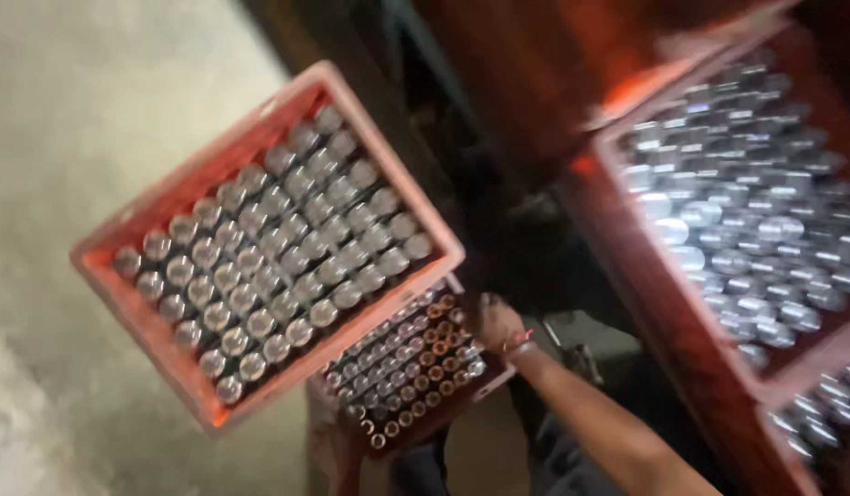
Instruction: The person repeatedly rubs small cylindrical metal parts with a cloth to polish their surfaces. They handle the parts one at a time, picking them from a crate, polishing them, and placing them back. Another person works nearby on a separate crate.
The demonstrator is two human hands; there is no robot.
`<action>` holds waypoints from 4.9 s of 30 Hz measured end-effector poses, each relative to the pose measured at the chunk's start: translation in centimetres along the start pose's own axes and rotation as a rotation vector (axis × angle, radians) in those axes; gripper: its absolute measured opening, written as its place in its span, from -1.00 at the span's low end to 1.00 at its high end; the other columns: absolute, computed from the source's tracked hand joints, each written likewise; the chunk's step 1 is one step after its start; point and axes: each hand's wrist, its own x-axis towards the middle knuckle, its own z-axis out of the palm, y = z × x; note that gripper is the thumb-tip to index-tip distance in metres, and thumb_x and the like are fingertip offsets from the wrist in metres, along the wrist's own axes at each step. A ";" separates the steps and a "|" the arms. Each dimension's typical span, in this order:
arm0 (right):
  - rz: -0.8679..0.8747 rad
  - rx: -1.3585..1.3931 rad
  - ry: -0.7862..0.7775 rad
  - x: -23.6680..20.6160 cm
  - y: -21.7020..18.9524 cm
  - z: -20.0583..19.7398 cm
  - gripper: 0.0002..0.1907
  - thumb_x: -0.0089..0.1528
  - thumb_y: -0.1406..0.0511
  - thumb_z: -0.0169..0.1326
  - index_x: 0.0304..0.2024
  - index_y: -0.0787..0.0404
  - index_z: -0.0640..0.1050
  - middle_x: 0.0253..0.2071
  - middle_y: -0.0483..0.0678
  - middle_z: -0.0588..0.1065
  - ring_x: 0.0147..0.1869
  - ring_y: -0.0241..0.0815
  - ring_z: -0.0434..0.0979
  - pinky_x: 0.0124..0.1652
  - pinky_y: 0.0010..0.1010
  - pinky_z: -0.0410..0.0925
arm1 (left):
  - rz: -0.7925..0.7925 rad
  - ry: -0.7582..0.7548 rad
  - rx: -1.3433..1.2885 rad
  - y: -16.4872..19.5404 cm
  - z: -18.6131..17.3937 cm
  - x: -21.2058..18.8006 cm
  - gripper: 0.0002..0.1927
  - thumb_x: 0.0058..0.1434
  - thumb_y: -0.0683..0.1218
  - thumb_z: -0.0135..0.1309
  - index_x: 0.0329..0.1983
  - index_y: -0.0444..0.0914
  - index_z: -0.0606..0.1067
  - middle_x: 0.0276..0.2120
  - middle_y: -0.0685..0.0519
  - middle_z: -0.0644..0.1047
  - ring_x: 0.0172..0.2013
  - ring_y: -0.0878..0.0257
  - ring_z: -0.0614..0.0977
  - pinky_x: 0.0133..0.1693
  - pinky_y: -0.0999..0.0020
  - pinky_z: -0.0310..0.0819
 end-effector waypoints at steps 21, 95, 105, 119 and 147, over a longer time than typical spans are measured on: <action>0.344 -0.158 0.914 -20.7 16.1 -34.6 -0.45 0.19 0.19 0.24 0.13 0.36 0.44 0.04 0.32 0.41 0.14 0.34 0.37 0.12 0.04 0.27 | 0.631 -0.312 -0.575 41.1 3.4 -27.8 -0.40 0.15 -0.03 0.21 0.19 -0.41 0.38 0.09 -0.30 0.52 0.11 -0.15 0.55 0.13 0.13 0.37; 0.007 0.539 0.308 -10.9 8.2 -33.1 -0.64 0.45 0.13 0.02 -0.05 0.32 0.59 -0.30 -0.05 0.58 -0.27 -0.31 0.52 -0.27 -0.45 0.38 | 0.658 -0.012 -0.494 22.8 -8.3 -20.1 -0.63 0.03 -0.04 0.16 -0.12 -0.29 0.50 -0.45 -0.33 0.57 -0.28 -0.31 0.60 -0.20 -0.10 0.48; 0.167 0.524 0.079 -16.3 0.6 -30.1 -0.66 0.33 0.16 0.07 -0.09 0.31 0.61 -0.44 0.03 0.62 -0.48 -0.20 0.60 -0.47 -0.36 0.43 | 0.647 0.206 -0.815 8.7 -5.4 -24.8 -0.60 -0.02 -0.16 0.07 -0.07 -0.34 0.50 -0.38 -0.18 0.60 -0.38 -0.14 0.68 -0.34 0.07 0.55; -0.557 -0.366 -0.628 -11.8 -15.3 -3.0 -0.69 0.19 0.06 0.20 -0.11 0.04 0.61 -0.39 -0.04 0.60 -0.38 -0.07 0.63 -0.37 -0.19 0.49 | -0.943 -0.040 -1.170 -9.0 4.4 -24.6 -0.61 0.23 -0.11 0.18 -0.03 -0.53 0.52 -0.09 -0.25 0.51 -0.19 0.01 0.57 -0.16 0.06 0.50; -0.515 -0.208 -0.263 -17.4 -9.2 -6.8 -0.45 0.17 0.14 0.24 0.17 0.19 0.49 0.15 0.18 0.47 0.19 0.22 0.46 0.17 -0.10 0.34 | -0.582 -0.271 -1.860 4.1 -1.8 -14.2 -0.55 0.22 -0.01 0.15 0.16 -0.19 0.44 -0.11 0.03 0.56 -0.14 0.12 0.59 -0.11 0.03 0.57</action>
